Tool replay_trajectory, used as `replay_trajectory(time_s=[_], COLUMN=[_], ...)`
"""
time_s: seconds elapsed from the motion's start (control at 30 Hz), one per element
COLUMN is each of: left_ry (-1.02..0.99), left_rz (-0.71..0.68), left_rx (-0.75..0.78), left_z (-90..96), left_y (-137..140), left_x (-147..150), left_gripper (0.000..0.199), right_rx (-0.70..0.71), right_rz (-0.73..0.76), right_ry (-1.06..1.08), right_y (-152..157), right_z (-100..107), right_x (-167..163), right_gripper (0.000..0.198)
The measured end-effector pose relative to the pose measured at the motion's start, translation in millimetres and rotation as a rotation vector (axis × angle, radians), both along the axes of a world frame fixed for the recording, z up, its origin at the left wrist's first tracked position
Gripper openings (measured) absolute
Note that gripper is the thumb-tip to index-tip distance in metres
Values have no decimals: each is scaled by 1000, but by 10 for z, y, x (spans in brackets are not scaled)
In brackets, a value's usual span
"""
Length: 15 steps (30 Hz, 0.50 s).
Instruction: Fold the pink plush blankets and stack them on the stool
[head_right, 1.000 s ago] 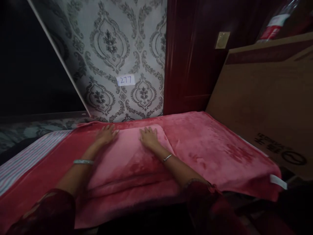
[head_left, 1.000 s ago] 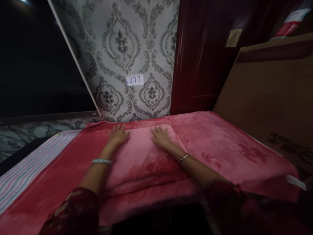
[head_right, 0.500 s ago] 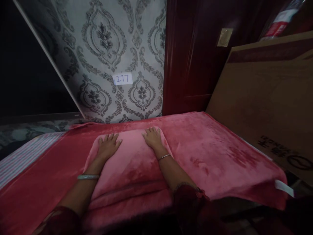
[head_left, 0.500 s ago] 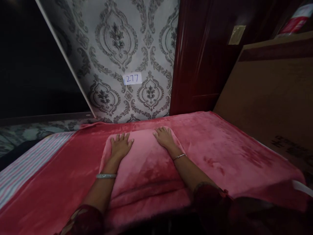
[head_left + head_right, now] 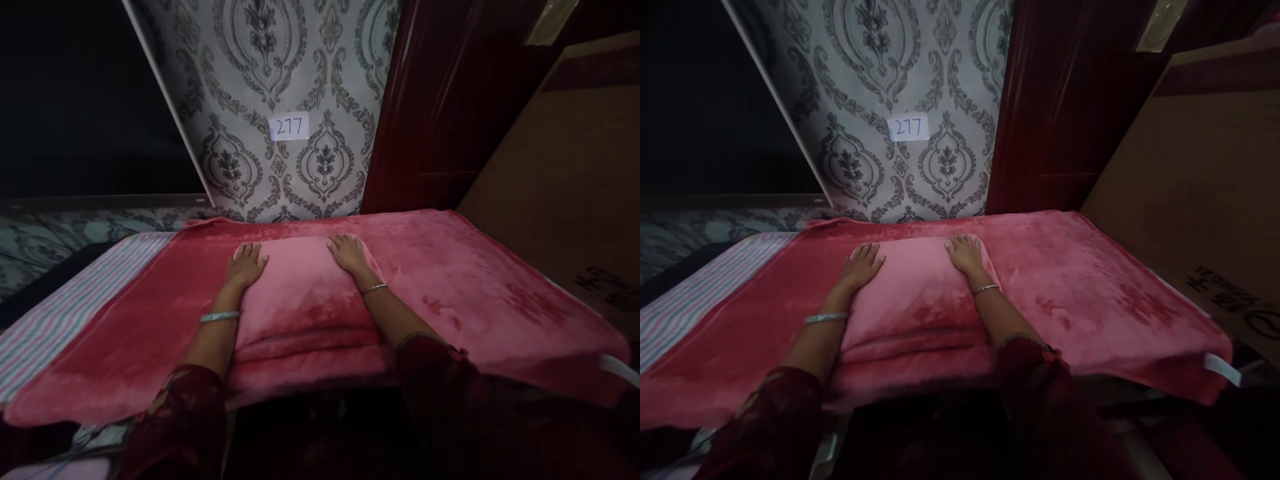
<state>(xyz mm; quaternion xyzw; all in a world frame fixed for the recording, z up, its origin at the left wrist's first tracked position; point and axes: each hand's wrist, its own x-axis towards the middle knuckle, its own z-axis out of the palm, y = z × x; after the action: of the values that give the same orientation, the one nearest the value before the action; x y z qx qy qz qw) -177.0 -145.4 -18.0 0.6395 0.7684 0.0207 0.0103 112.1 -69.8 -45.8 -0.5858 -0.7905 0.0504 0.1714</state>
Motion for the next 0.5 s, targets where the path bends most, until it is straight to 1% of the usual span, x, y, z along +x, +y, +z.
replay_trajectory(time_s=[0.1,0.17,0.23,0.3,0.33,0.37,0.43,0.5], left_ry=[-67,-121,-141,-111,-88,-66,-32,-3], left_rz=[2,58,146,196,178,128,-53,-258], left_rx=[-3,7,30,119,182,245,327,309], left_z=[-18,-25,-10,33,61,90,125,103], left_y=[-63,-148,-283,-467,-572,-681,-893,-1069], left_x=[-185,-355,-500,-546,-515,-444,-206,92], left_gripper=[69,69,69,69,68,67,62,59], right_rx=[-39,-47,-38,-16,-5,1,-9,-51], right_rz=[27,48,93,196,268,348,511,665], right_ry=[21,34,70,119,139,150,134,80], right_y=[4,2,-44,-174,-279,-410,-724,-1036], right_z=[70,122,163,190,200,209,225,234], right_x=[46,92,139,174,181,180,149,87], right_gripper=[52,55,57,58,57,57,55,54])
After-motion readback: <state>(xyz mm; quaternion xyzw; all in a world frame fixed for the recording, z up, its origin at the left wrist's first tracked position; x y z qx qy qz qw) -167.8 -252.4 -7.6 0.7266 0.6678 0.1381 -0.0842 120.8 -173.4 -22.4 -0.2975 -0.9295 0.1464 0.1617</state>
